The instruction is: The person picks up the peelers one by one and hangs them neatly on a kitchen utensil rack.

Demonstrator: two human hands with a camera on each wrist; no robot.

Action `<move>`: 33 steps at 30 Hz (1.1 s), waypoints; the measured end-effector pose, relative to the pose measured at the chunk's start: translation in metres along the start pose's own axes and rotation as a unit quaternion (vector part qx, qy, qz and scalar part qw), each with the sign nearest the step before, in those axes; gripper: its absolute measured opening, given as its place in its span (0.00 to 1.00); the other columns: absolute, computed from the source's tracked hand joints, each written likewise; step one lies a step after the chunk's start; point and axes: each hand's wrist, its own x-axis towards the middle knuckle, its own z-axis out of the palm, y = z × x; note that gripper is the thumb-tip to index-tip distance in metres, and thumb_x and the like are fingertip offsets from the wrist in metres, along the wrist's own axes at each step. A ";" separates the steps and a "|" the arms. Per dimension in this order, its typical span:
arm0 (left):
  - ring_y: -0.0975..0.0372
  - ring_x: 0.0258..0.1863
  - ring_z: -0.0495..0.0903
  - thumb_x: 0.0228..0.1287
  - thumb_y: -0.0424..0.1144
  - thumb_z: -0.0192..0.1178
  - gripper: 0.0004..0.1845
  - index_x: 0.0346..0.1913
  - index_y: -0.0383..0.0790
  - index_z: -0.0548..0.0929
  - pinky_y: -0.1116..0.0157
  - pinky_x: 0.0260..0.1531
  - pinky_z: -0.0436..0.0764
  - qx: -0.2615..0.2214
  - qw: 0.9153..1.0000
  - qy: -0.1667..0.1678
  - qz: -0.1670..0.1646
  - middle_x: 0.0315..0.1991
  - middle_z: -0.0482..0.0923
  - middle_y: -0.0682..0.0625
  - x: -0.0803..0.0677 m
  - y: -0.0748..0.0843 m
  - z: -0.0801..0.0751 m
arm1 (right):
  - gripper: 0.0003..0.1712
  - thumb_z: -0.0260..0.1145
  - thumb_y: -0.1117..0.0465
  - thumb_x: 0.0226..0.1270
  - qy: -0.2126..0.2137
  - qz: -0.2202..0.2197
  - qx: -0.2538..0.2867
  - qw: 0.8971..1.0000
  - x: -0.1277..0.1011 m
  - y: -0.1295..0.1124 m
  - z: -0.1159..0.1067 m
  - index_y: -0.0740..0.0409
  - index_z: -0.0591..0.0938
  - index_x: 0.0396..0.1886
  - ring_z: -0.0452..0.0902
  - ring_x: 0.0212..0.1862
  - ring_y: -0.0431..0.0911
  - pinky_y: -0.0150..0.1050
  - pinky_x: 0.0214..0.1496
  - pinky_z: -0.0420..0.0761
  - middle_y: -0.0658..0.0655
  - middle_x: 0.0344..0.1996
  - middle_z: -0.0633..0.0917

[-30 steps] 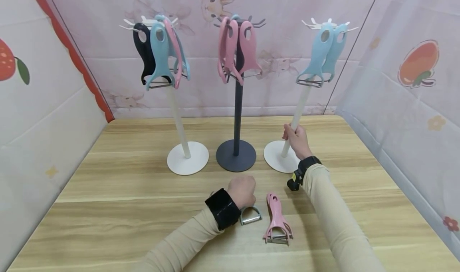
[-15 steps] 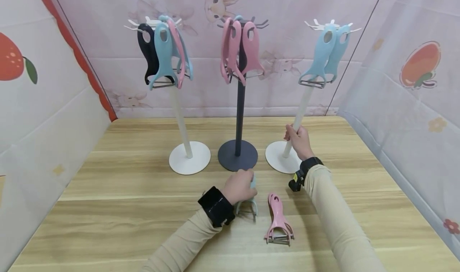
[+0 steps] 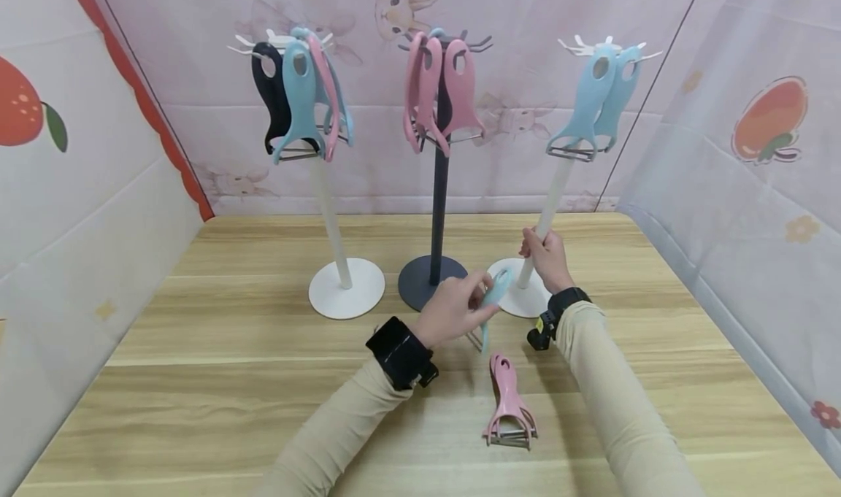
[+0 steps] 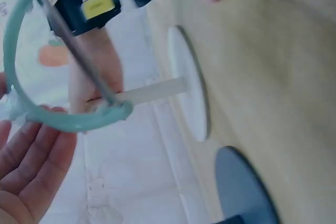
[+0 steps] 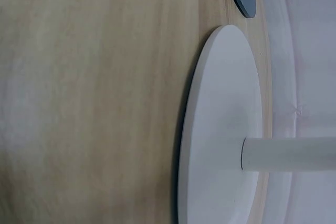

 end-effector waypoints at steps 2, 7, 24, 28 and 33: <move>0.66 0.19 0.76 0.57 0.33 0.62 0.12 0.40 0.33 0.72 0.78 0.22 0.72 -0.014 1.000 0.022 0.010 0.22 0.79 0.49 0.011 0.002 -0.004 | 0.15 0.50 0.60 0.71 0.004 -0.004 -0.001 1.000 0.003 0.007 -0.001 0.68 0.71 0.29 0.70 0.26 0.42 0.33 0.35 0.73 0.55 0.21 0.72; 0.63 0.23 0.78 0.59 0.33 0.60 0.11 0.40 0.32 0.72 0.77 0.25 0.74 -0.062 0.996 0.060 -0.013 0.26 0.79 0.46 0.036 0.011 -0.013 | 0.17 0.49 0.59 0.71 0.008 -0.010 -0.009 1.000 0.005 0.012 -0.001 0.70 0.70 0.30 0.69 0.26 0.40 0.33 0.35 0.71 0.52 0.20 0.72; 0.62 0.24 0.75 0.61 0.38 0.58 0.11 0.25 0.36 0.73 0.75 0.27 0.70 -0.043 0.978 0.198 -0.043 0.23 0.76 0.48 0.138 0.063 -0.063 | 0.17 0.49 0.62 0.71 -0.001 -0.005 0.004 1.000 0.002 -0.003 0.000 0.75 0.69 0.29 0.69 0.27 0.47 0.38 0.36 0.73 0.60 0.21 0.71; 0.62 0.26 0.75 0.62 0.37 0.57 0.09 0.27 0.36 0.74 0.74 0.29 0.69 -0.014 0.977 0.211 -0.034 0.24 0.76 0.48 0.149 0.066 -0.069 | 0.14 0.48 0.64 0.71 -0.001 -0.008 -0.003 1.000 -0.003 -0.014 0.003 0.70 0.69 0.27 0.69 0.27 0.49 0.40 0.37 0.73 0.64 0.23 0.70; 0.62 0.26 0.72 0.61 0.35 0.55 0.06 0.30 0.36 0.73 0.73 0.29 0.68 -0.006 0.976 0.216 -0.033 0.24 0.75 0.49 0.163 0.072 -0.080 | 0.11 0.48 0.65 0.71 0.002 0.001 -0.012 1.000 -0.008 -0.019 0.003 0.60 0.69 0.27 0.69 0.27 0.47 0.39 0.38 0.74 0.64 0.24 0.70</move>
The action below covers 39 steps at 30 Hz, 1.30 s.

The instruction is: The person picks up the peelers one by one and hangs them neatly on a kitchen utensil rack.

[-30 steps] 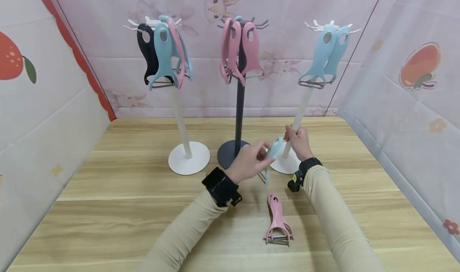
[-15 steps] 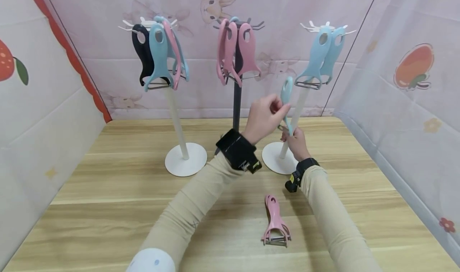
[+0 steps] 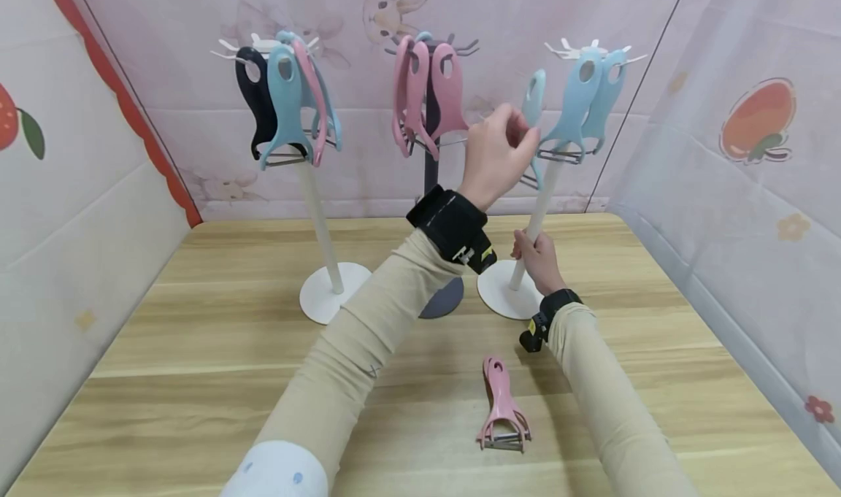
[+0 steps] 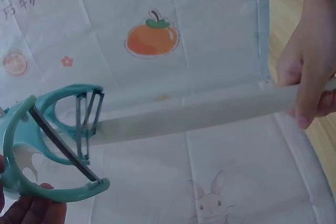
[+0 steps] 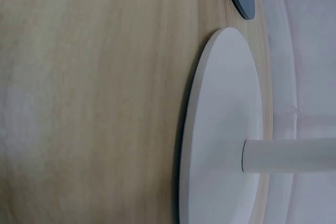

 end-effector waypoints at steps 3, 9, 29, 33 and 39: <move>0.63 0.25 0.71 0.61 0.34 0.54 0.04 0.32 0.36 0.73 0.73 0.29 0.67 0.008 1.000 0.010 0.000 0.24 0.75 0.50 0.009 0.005 -0.001 | 0.10 0.48 0.65 0.71 0.003 0.001 0.005 1.000 0.001 0.003 -0.001 0.63 0.69 0.28 0.69 0.27 0.46 0.38 0.37 0.74 0.63 0.24 0.70; 0.64 0.25 0.72 0.61 0.34 0.54 0.03 0.34 0.38 0.71 0.74 0.26 0.67 0.015 0.999 0.016 -0.026 0.26 0.77 0.50 0.019 0.013 0.000 | 0.13 0.50 0.61 0.71 0.002 0.001 0.016 1.000 0.010 0.022 -0.005 0.69 0.70 0.31 0.69 0.26 0.42 0.34 0.35 0.73 0.55 0.22 0.71; 0.61 0.52 0.70 0.62 0.30 0.51 0.18 0.56 0.34 0.67 0.78 0.49 0.65 0.035 0.996 -0.076 0.005 0.52 0.72 0.45 0.000 0.004 0.022 | 0.13 0.50 0.65 0.70 0.011 -0.026 0.015 0.999 0.006 0.016 0.000 0.64 0.71 0.24 0.69 0.24 0.42 0.33 0.31 0.71 0.54 0.18 0.72; 0.60 0.55 0.68 0.60 0.31 0.55 0.21 0.57 0.33 0.68 0.75 0.54 0.62 0.035 0.998 -0.053 0.013 0.54 0.71 0.44 -0.031 -0.008 0.026 | 0.11 0.50 0.65 0.70 0.009 -0.023 0.020 1.000 0.008 0.027 -0.002 0.63 0.71 0.26 0.69 0.24 0.43 0.34 0.33 0.72 0.54 0.18 0.72; 0.60 0.45 0.74 0.59 0.36 0.56 0.17 0.52 0.35 0.73 0.74 0.40 0.71 0.079 0.992 -0.095 -0.025 0.49 0.75 0.45 -0.079 -0.025 0.029 | 0.12 0.50 0.59 0.70 0.005 -0.004 -0.013 1.000 0.009 0.030 -0.003 0.58 0.70 0.27 0.67 0.26 0.42 0.34 0.33 0.69 0.48 0.20 0.71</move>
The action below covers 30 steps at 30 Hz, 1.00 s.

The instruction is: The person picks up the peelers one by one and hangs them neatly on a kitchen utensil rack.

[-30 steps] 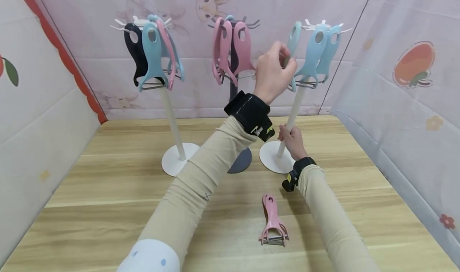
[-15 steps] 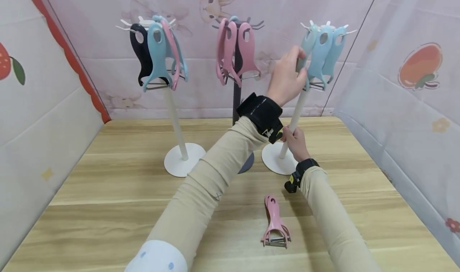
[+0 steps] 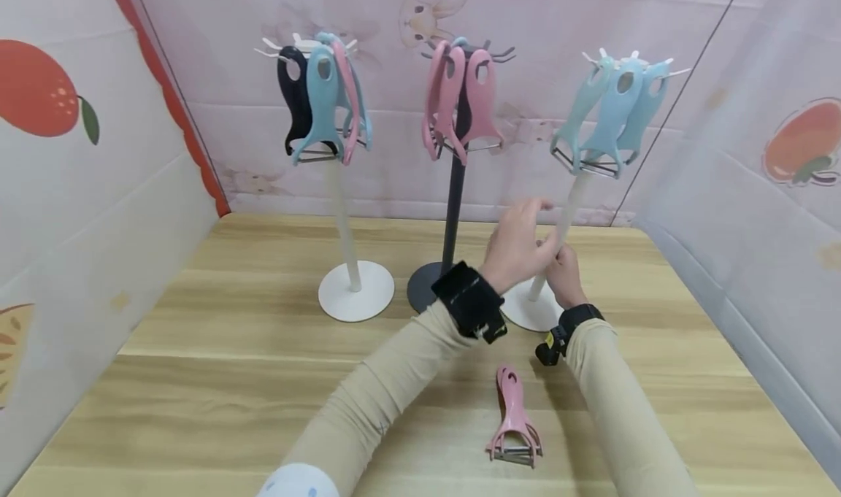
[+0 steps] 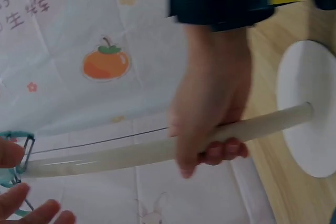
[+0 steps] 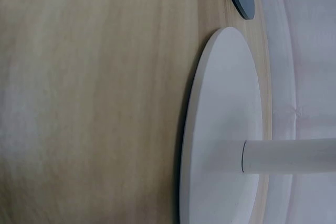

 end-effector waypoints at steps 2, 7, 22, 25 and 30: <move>0.63 0.33 0.75 0.60 0.38 0.56 0.14 0.47 0.37 0.77 0.75 0.28 0.70 0.045 0.998 -0.032 -0.008 0.40 0.78 0.48 -0.013 -0.003 0.007 | 0.14 0.51 0.57 0.70 -0.001 0.003 0.000 1.000 -0.003 -0.003 -0.002 0.60 0.70 0.27 0.67 0.26 0.41 0.33 0.33 0.69 0.48 0.20 0.71; 0.65 0.17 0.68 0.59 0.43 0.57 0.08 0.38 0.42 0.79 0.71 0.12 0.64 0.209 0.968 -0.135 -0.023 0.20 0.71 0.55 -0.047 -0.007 0.026 | 0.17 0.50 0.59 0.71 -0.001 -0.008 0.012 1.000 -0.010 -0.015 -0.002 0.69 0.70 0.27 0.69 0.25 0.42 0.33 0.33 0.72 0.53 0.19 0.72; 0.66 0.20 0.70 0.49 0.59 0.61 0.17 0.27 0.49 0.77 0.67 0.12 0.68 0.327 0.875 -0.355 -0.037 0.25 0.71 0.57 -0.136 0.003 0.058 | 0.19 0.50 0.54 0.71 0.007 0.006 -0.013 1.000 0.000 -0.001 0.001 0.67 0.70 0.28 0.71 0.27 0.41 0.38 0.40 0.71 0.50 0.21 0.72; 0.65 0.17 0.68 0.51 0.52 0.61 0.13 0.27 0.47 0.76 0.67 0.10 0.67 0.315 0.881 -0.350 -0.043 0.22 0.69 0.56 -0.144 0.003 0.064 | 0.20 0.49 0.54 0.71 0.004 0.010 -0.014 1.000 -0.001 -0.001 0.001 0.70 0.70 0.29 0.71 0.28 0.40 0.37 0.40 0.71 0.50 0.21 0.72; 0.66 0.18 0.66 0.49 0.46 0.63 0.10 0.28 0.45 0.75 0.70 0.10 0.65 0.302 0.887 -0.347 -0.035 0.23 0.66 0.56 -0.150 0.001 0.067 | 0.19 0.49 0.59 0.71 0.002 0.015 -0.005 1.000 -0.005 -0.011 0.002 0.74 0.70 0.30 0.71 0.27 0.40 0.37 0.39 0.70 0.51 0.21 0.73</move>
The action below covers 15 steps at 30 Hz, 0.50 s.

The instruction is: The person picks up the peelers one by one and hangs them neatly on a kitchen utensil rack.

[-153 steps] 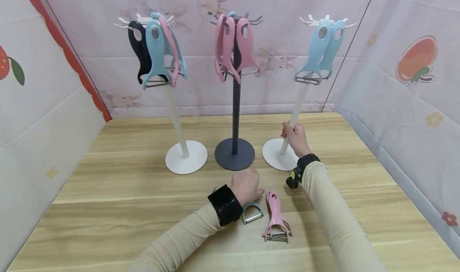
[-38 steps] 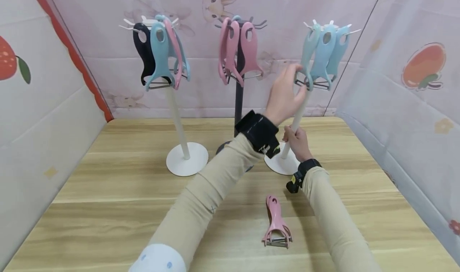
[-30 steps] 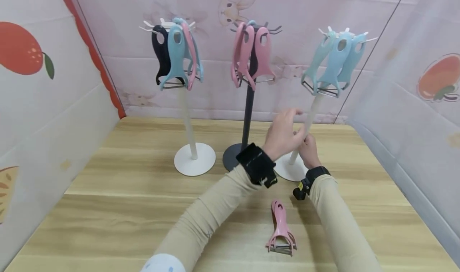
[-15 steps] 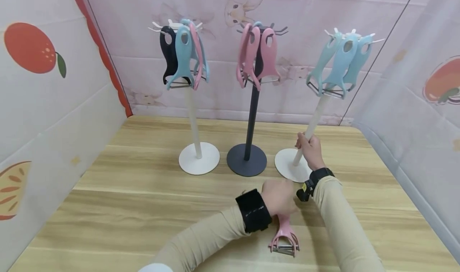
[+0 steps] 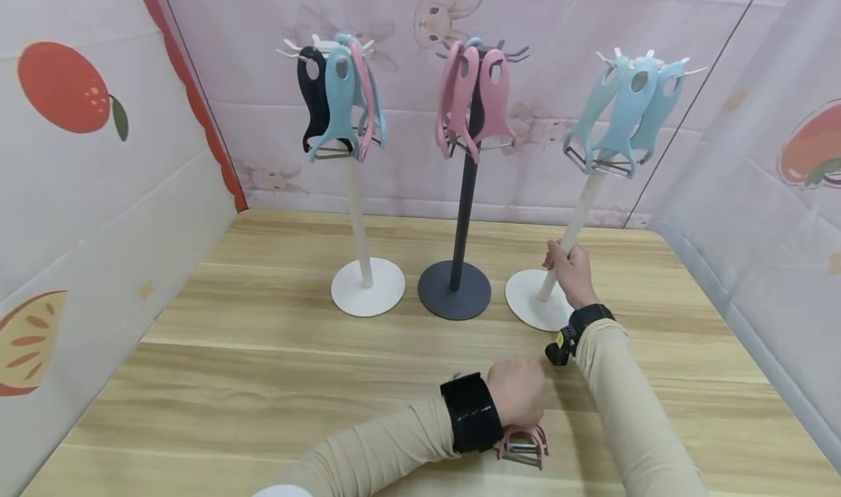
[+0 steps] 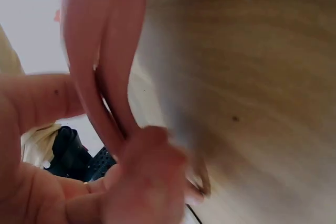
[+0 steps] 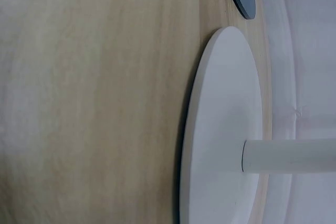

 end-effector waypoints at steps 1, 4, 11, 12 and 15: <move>0.67 0.18 0.66 0.48 0.46 0.63 0.10 0.28 0.46 0.75 0.71 0.10 0.65 -0.003 1.000 0.001 0.005 0.24 0.66 0.57 0.000 -0.001 0.000 | 0.19 0.49 0.59 0.71 0.000 -0.001 0.001 1.000 -0.001 -0.003 0.000 0.74 0.70 0.29 0.71 0.27 0.40 0.37 0.39 0.70 0.51 0.20 0.73; 0.67 0.19 0.65 0.46 0.43 0.65 0.09 0.26 0.46 0.76 0.72 0.13 0.64 -0.022 0.999 0.009 0.025 0.24 0.67 0.57 0.000 -0.004 0.000 | 0.19 0.48 0.61 0.71 -0.002 -0.002 0.000 1.000 -0.006 -0.012 0.002 0.76 0.69 0.29 0.71 0.27 0.41 0.38 0.40 0.70 0.52 0.20 0.73; 0.68 0.17 0.65 0.46 0.41 0.64 0.09 0.25 0.45 0.74 0.73 0.14 0.63 -0.068 0.997 0.019 0.042 0.23 0.67 0.57 0.000 -0.015 -0.003 | 0.19 0.48 0.62 0.71 -0.005 -0.004 0.001 1.000 -0.010 -0.019 0.003 0.78 0.68 0.29 0.70 0.28 0.42 0.38 0.40 0.69 0.53 0.20 0.72; 0.68 0.17 0.65 0.46 0.41 0.64 0.09 0.23 0.44 0.73 0.73 0.14 0.63 -0.072 0.996 0.019 0.045 0.23 0.66 0.57 0.001 -0.016 -0.004 | 0.19 0.48 0.62 0.71 -0.004 -0.004 0.002 1.000 -0.010 -0.020 0.003 0.78 0.68 0.29 0.70 0.27 0.42 0.38 0.40 0.70 0.53 0.20 0.72; 0.68 0.17 0.66 0.49 0.41 0.63 0.11 0.21 0.45 0.71 0.74 0.15 0.64 -0.090 0.994 0.013 0.054 0.24 0.66 0.57 0.001 -0.020 -0.007 | 0.19 0.48 0.62 0.71 -0.005 -0.006 0.004 1.000 -0.010 -0.019 0.003 0.78 0.68 0.29 0.70 0.27 0.42 0.38 0.40 0.70 0.54 0.20 0.72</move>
